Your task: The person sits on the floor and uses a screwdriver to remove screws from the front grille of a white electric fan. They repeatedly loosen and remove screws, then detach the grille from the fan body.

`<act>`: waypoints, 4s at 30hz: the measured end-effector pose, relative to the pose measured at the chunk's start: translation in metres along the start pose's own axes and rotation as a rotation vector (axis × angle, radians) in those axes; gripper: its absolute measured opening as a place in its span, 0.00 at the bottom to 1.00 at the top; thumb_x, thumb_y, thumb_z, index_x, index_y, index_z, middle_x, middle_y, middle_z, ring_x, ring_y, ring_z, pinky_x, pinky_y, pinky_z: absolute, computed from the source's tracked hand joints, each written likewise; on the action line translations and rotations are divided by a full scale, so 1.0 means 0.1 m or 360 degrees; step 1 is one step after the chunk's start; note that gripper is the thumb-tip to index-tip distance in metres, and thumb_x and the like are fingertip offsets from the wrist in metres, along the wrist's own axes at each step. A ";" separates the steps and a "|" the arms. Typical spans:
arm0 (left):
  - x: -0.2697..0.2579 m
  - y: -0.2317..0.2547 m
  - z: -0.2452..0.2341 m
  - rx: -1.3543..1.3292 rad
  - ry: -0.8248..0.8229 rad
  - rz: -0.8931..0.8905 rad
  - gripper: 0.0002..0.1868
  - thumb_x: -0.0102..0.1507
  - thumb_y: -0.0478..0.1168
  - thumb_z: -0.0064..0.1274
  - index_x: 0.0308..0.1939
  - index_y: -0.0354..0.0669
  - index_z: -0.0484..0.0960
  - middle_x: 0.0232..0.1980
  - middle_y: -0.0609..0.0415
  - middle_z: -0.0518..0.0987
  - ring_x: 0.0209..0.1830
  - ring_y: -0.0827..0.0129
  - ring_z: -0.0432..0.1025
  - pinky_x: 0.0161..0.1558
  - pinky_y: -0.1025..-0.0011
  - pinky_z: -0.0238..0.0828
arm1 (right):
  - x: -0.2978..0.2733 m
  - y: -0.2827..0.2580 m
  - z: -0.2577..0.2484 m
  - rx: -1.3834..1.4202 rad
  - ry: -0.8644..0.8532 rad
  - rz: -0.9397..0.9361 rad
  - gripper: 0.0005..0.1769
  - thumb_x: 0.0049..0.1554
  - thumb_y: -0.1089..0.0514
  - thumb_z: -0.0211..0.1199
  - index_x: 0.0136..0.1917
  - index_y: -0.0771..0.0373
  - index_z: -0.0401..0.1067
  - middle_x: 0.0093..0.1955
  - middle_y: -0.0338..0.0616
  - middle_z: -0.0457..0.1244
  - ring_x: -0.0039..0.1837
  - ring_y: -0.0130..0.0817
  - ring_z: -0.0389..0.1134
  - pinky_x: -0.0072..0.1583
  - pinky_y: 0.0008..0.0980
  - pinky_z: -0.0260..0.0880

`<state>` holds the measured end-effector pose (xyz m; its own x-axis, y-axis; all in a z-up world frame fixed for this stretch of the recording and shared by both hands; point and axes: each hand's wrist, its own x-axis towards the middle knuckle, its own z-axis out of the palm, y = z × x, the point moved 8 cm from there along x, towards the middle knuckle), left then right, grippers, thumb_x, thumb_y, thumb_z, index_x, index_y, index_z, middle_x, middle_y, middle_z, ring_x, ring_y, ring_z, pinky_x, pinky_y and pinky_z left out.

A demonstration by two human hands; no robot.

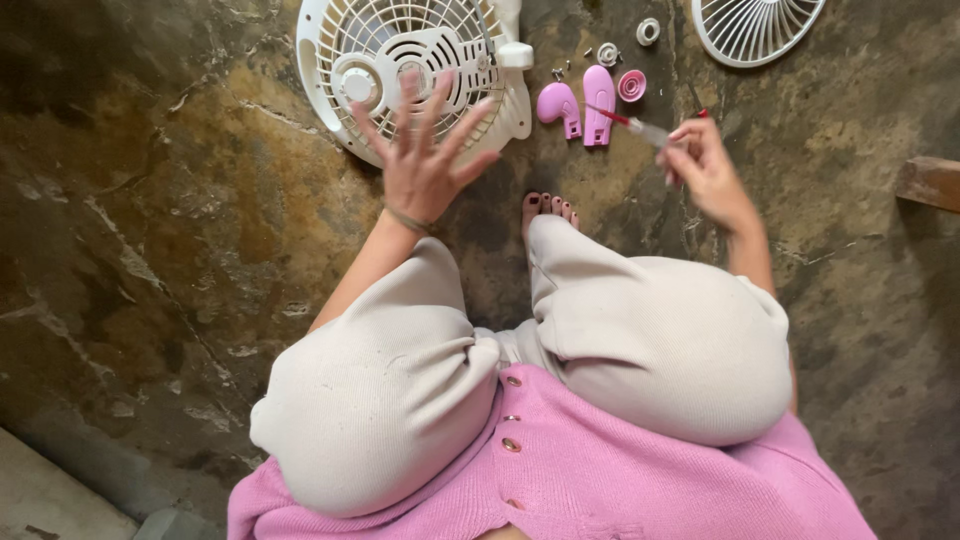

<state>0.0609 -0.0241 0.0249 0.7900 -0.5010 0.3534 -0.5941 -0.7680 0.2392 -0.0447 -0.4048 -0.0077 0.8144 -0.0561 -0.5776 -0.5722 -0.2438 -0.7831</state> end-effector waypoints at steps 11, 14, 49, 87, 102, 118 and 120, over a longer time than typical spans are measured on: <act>-1.37 -1.94 1.02 -0.1857 -0.0026 -0.2119 0.38 0.75 0.68 0.41 0.62 0.33 0.66 0.53 0.45 0.74 0.40 0.69 0.70 0.42 0.72 0.71 | -0.63 2.15 0.16 0.0181 0.0027 0.0318 0.16 0.69 0.56 0.50 0.69 0.59 0.60 0.47 0.38 0.64 0.44 0.22 0.62 0.47 0.23 0.64; -1.26 -1.88 1.13 -0.2067 -0.0174 -0.2032 0.39 0.72 0.70 0.41 0.64 0.36 0.69 0.57 0.46 0.79 0.49 0.68 0.75 0.47 0.70 0.77 | -0.59 1.99 0.16 0.0085 0.0116 0.0454 0.19 0.67 0.57 0.54 0.69 0.56 0.56 0.42 0.42 0.63 0.41 0.25 0.63 0.45 0.26 0.64; 0.83 0.67 -0.68 -0.1664 0.0301 -0.0088 0.41 0.55 0.34 0.69 0.69 0.42 0.64 0.63 0.48 0.77 0.52 0.59 0.80 0.53 0.68 0.82 | 1.22 0.53 0.77 0.1254 -0.0047 -0.0216 0.26 0.70 0.48 0.50 0.76 0.61 0.59 0.72 0.45 0.62 0.72 0.38 0.66 0.72 0.41 0.68; -0.64 -2.59 0.15 -0.2700 0.0993 -0.1333 0.41 0.61 0.56 0.62 0.69 0.33 0.68 0.44 0.48 0.77 0.33 0.67 0.74 0.28 0.73 0.75 | 1.36 -0.72 1.95 0.0552 -0.0499 -0.0203 0.28 0.71 0.42 0.45 0.79 0.55 0.58 0.71 0.45 0.63 0.63 0.34 0.69 0.64 0.37 0.73; 0.75 0.90 -0.74 -0.1477 -0.0150 0.0143 0.51 0.52 0.38 0.70 0.77 0.56 0.62 0.42 0.55 0.77 0.40 0.60 0.76 0.41 0.63 0.76 | 1.28 -0.30 0.94 0.1707 -0.0587 0.0002 0.35 0.65 0.35 0.45 0.76 0.56 0.57 0.69 0.48 0.64 0.66 0.41 0.71 0.67 0.46 0.74; 0.59 0.14 -0.34 -0.1766 0.0169 -0.0283 0.34 0.54 0.40 0.66 0.63 0.47 0.73 0.61 0.46 0.78 0.50 0.63 0.82 0.47 0.68 0.88 | 1.45 0.09 0.72 0.1344 -0.0068 0.0146 0.29 0.65 0.41 0.47 0.70 0.62 0.67 0.63 0.46 0.68 0.64 0.35 0.72 0.66 0.42 0.75; 0.51 -0.25 -0.19 -0.1995 0.0442 -0.0505 0.32 0.55 0.43 0.64 0.63 0.47 0.74 0.62 0.47 0.76 0.55 0.61 0.79 0.50 0.67 0.89 | 1.35 -0.38 0.70 0.1165 -0.0180 -0.0176 0.27 0.70 0.44 0.46 0.73 0.61 0.65 0.71 0.43 0.66 0.71 0.31 0.69 0.75 0.39 0.69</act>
<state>0.1134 -0.0230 0.0545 0.9519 -0.1558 0.2638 -0.2458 0.1259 0.9611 0.0802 -0.3352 -0.0719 0.8786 0.0410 -0.4757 -0.4378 0.4668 -0.7684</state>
